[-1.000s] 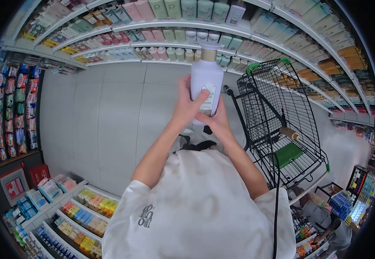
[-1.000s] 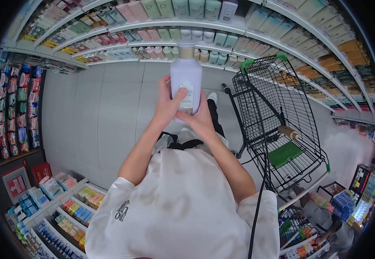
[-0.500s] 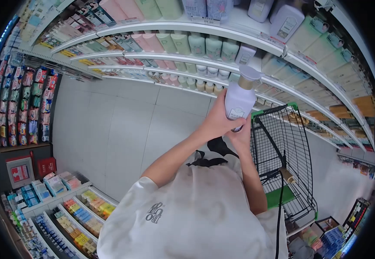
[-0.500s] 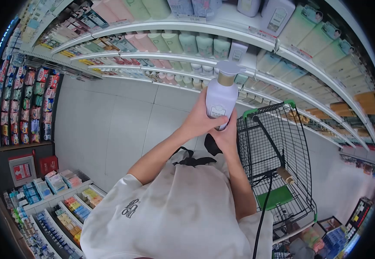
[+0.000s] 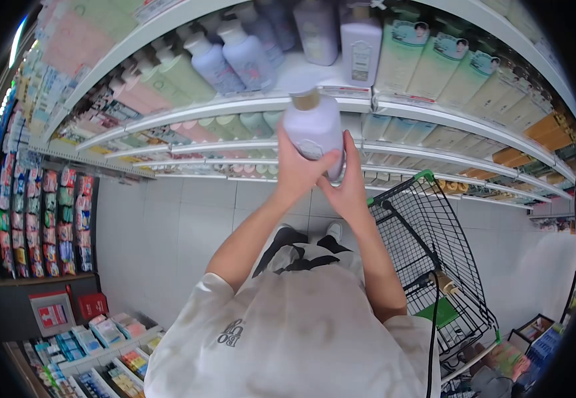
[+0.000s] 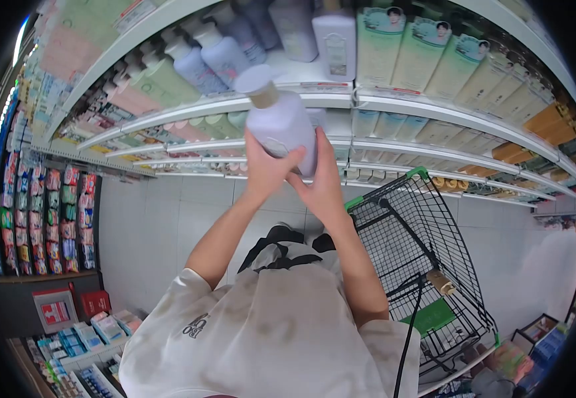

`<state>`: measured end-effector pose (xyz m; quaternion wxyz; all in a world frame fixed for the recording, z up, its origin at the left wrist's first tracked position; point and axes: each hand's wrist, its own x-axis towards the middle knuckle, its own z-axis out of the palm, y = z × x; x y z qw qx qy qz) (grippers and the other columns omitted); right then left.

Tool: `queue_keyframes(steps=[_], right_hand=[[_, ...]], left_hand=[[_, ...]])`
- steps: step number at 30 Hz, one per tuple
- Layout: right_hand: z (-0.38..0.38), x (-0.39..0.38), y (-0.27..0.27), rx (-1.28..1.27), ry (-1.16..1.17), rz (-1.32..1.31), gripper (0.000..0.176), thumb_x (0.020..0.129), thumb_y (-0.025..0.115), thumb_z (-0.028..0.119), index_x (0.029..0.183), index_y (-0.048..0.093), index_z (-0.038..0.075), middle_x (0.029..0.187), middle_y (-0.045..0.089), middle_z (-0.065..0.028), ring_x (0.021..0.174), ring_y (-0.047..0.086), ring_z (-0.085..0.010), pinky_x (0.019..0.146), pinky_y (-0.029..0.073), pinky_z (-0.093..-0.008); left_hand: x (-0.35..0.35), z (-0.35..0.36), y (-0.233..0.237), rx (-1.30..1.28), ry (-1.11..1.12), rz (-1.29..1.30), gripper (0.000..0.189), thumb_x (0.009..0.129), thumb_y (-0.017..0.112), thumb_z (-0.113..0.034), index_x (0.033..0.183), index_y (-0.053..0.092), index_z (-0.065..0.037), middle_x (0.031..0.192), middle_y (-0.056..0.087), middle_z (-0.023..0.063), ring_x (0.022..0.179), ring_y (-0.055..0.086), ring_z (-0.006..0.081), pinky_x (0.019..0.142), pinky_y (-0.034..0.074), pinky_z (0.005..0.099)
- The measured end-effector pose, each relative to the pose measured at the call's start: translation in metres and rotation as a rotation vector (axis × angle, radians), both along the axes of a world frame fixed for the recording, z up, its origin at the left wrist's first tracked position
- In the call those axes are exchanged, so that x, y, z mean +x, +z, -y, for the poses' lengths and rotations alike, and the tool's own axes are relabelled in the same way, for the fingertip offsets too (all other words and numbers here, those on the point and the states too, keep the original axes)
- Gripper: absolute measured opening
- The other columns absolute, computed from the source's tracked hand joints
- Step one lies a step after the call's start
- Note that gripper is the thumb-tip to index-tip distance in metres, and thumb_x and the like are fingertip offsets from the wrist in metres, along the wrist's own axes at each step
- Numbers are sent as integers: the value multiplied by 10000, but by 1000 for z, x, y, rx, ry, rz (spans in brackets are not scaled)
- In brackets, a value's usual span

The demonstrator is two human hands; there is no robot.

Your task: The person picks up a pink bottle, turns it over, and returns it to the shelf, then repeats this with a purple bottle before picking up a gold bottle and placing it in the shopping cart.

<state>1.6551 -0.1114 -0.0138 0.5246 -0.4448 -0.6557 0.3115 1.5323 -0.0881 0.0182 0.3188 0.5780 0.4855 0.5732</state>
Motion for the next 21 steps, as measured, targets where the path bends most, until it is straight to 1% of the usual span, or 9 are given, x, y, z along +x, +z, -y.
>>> queue_keyframes(steps=[2,4,6,8,9,14,17,19,21], right_hand=[[-6,13,-8,3,-27,-42,799,730,694,103,1385,246,12,1265,452,-200,1151,477,-321,958,388,-384],[-7,29,-25,6,-44,-76,741,754,674,100,1375,277,22,1251,474,-185,1117,510,-298,941,404,-375],[2,49,-50,-299,-50,-192,587,788,636,78,1313,377,33,1139,559,-145,975,585,-234,868,448,-330],[12,63,-74,-308,-136,-203,437,803,619,64,1213,472,33,986,618,-106,842,609,-179,791,469,-288],[16,68,-83,-298,-150,-204,437,803,619,64,1213,472,33,986,618,-106,842,609,-179,791,469,-288],[38,78,-110,-382,-277,-210,268,817,593,42,1078,544,14,877,630,-86,780,595,-152,719,467,-271],[47,83,-121,-446,-330,-204,225,822,580,28,1046,559,12,867,626,-77,768,589,-142,700,464,-263],[50,86,-126,-461,-347,-223,215,825,576,26,1039,563,12,864,623,-71,768,587,-136,701,465,-260],[48,90,-129,-477,-366,-247,205,828,572,25,1032,567,11,860,620,-64,768,586,-129,701,465,-257]], left_hand=[[-4,-26,7,51,-17,94,995,576,817,-145,1335,191,4,1213,410,154,1130,438,243,955,369,380],[-13,-48,14,123,-42,57,1007,570,826,-152,1336,190,1,1221,400,152,1142,426,242,960,362,377],[-21,-72,22,283,-54,-45,1048,545,857,-185,1338,195,-7,1228,390,150,1164,403,242,971,345,370],[-28,-92,21,358,-48,-136,1056,537,863,-194,1337,199,-10,1231,389,147,1162,407,245,972,345,373],[-30,-101,19,423,-30,-229,1064,529,870,-203,1336,203,-12,1233,387,144,1160,411,248,972,345,376],[-28,-132,18,473,15,-252,1062,517,880,-213,1327,218,-29,1234,384,142,1158,426,265,978,345,382],[-30,-144,20,466,22,-235,1067,514,883,-214,1325,215,-31,1237,372,148,1161,421,269,985,344,382],[-31,-148,23,476,39,-372,1062,521,882,-218,1321,211,-27,1239,362,154,1172,407,266,994,341,385],[-33,-159,16,419,36,-318,1061,525,879,-216,1322,206,-20,1241,360,162,1179,399,268,998,338,383]])
